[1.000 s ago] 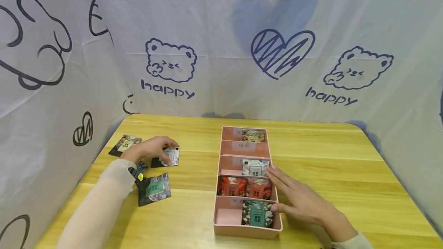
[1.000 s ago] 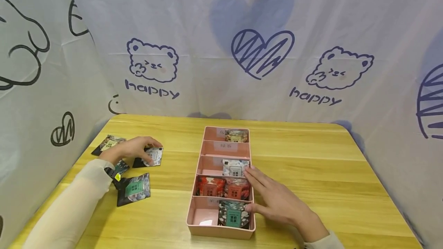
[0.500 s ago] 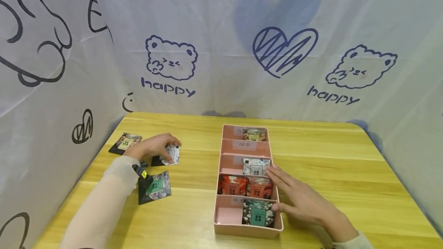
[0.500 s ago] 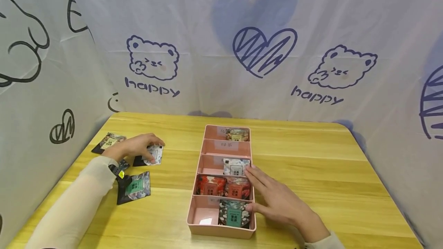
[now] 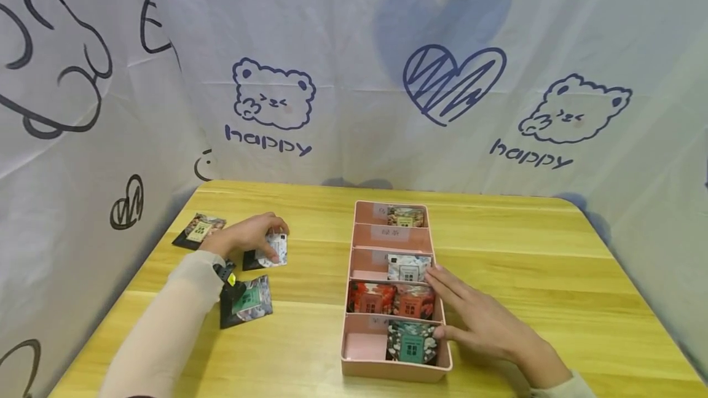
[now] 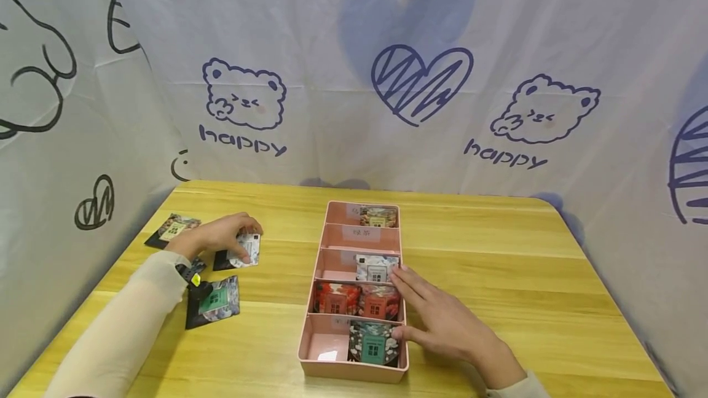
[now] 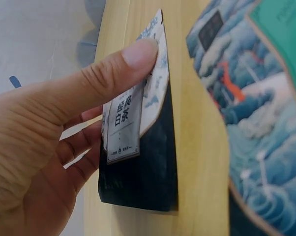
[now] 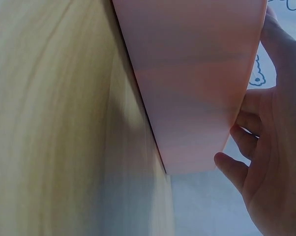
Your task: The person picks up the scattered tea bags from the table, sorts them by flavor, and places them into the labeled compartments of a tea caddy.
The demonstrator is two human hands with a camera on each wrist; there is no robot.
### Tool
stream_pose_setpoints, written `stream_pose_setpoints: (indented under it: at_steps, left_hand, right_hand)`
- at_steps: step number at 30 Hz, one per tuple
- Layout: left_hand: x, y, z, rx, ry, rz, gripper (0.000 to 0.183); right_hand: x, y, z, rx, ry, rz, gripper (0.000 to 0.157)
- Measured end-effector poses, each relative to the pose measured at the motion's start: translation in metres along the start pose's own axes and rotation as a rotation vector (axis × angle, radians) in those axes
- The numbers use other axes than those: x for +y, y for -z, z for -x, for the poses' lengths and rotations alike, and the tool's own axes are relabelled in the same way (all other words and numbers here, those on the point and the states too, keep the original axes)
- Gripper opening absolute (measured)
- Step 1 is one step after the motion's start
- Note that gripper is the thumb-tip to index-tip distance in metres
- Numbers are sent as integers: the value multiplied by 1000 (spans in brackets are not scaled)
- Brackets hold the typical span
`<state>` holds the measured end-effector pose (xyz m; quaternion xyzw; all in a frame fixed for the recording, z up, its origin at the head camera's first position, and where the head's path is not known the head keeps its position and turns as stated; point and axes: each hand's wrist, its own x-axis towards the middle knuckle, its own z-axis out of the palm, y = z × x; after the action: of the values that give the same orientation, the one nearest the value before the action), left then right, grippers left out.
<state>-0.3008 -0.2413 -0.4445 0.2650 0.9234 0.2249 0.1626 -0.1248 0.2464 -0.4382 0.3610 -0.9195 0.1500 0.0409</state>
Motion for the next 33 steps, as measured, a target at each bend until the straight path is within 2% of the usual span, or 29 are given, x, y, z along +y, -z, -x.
stream_pose_setpoints:
  at_steps: [7,14,18,24,33]
  left_hand:
    - [-3,-5,-3,49,-37,36,56]
    - [-4,-12,-6,104,-19,102,54]
    - [0,-13,-6,115,-34,130,52]
    - [6,-10,-5,105,17,181,47]
    - [14,1,-2,110,34,183,46]
  right_hand:
    - [0,0,0,-3,-5,-4,87]
    - [0,0,-1,3,0,-3,87]
    - [0,0,-1,5,6,2,87]
    - [-1,0,-1,6,1,-9,87]
    - [0,0,-1,4,-3,-12,86]
